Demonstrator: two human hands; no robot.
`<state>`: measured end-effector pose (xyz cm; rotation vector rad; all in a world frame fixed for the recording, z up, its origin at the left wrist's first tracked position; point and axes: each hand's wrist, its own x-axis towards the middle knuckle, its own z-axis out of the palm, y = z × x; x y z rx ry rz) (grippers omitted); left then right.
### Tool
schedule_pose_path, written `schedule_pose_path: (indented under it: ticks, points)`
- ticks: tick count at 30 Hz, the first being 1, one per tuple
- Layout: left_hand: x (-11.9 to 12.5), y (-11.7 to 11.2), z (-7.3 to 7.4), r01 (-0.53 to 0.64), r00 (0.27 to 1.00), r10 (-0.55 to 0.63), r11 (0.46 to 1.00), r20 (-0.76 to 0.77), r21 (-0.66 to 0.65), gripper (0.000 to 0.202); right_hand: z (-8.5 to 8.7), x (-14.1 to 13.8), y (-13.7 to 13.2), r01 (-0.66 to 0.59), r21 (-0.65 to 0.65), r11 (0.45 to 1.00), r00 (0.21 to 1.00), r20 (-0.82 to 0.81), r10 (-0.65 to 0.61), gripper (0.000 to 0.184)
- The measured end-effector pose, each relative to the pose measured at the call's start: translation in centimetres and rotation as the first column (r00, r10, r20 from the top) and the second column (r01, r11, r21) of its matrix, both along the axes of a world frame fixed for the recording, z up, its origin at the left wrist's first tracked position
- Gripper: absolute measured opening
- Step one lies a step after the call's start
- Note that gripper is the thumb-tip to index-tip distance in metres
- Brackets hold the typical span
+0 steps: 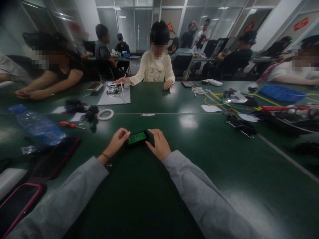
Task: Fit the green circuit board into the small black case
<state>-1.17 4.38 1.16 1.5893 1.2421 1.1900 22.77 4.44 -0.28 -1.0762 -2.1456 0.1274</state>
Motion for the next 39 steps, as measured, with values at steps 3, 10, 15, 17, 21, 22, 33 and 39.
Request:
schedule_pose_path:
  ticks: [3,10,15,17,21,22,33,39]
  points:
    - [0.0,-0.1,-0.1,0.016,1.0,-0.015,0.999,0.02,-0.041,0.033,-0.2,0.1,0.0,0.029,-0.013,0.999,0.999,-0.013,-0.03,0.049]
    - [0.0,-0.7,0.1,0.116,0.991,-0.12,0.991,-0.057,-0.069,0.046,0.1,-0.4,-0.8,-0.057,-0.283,0.957,0.965,-0.26,-0.02,0.039]
    - [0.4,-1.4,0.9,0.252,0.947,-0.26,0.966,-0.187,-0.065,0.056,0.6,-1.4,-2.0,-0.264,-0.432,0.863,0.913,-0.401,0.079,0.044]
    - [0.3,-1.7,0.9,0.251,0.951,-0.254,0.967,-0.177,-0.038,0.057,0.5,-1.8,-2.5,-0.297,-0.449,0.843,0.918,-0.377,0.122,0.05]
    - [0.0,-1.4,0.6,-0.015,0.994,0.02,0.999,-0.11,0.04,0.054,0.3,-2.4,-2.8,-0.302,-0.453,0.839,0.933,-0.323,0.161,0.065]
    - [-0.1,-1.2,0.4,-0.07,0.994,0.077,0.994,-0.082,0.079,0.049,0.3,-2.5,-2.8,-0.326,-0.457,0.828,0.926,-0.331,0.183,0.064]
    - [-0.1,-0.6,0.2,0.021,1.0,-0.021,1.0,-0.017,0.002,0.037,-1.0,-0.8,-0.6,-0.154,-0.423,0.893,0.931,-0.364,-0.011,0.052]
    - [-0.1,-0.6,-0.2,0.029,0.998,-0.028,0.999,-0.057,0.014,0.044,-2.6,-0.5,0.6,-0.004,-0.374,0.927,0.861,-0.474,-0.187,0.045]
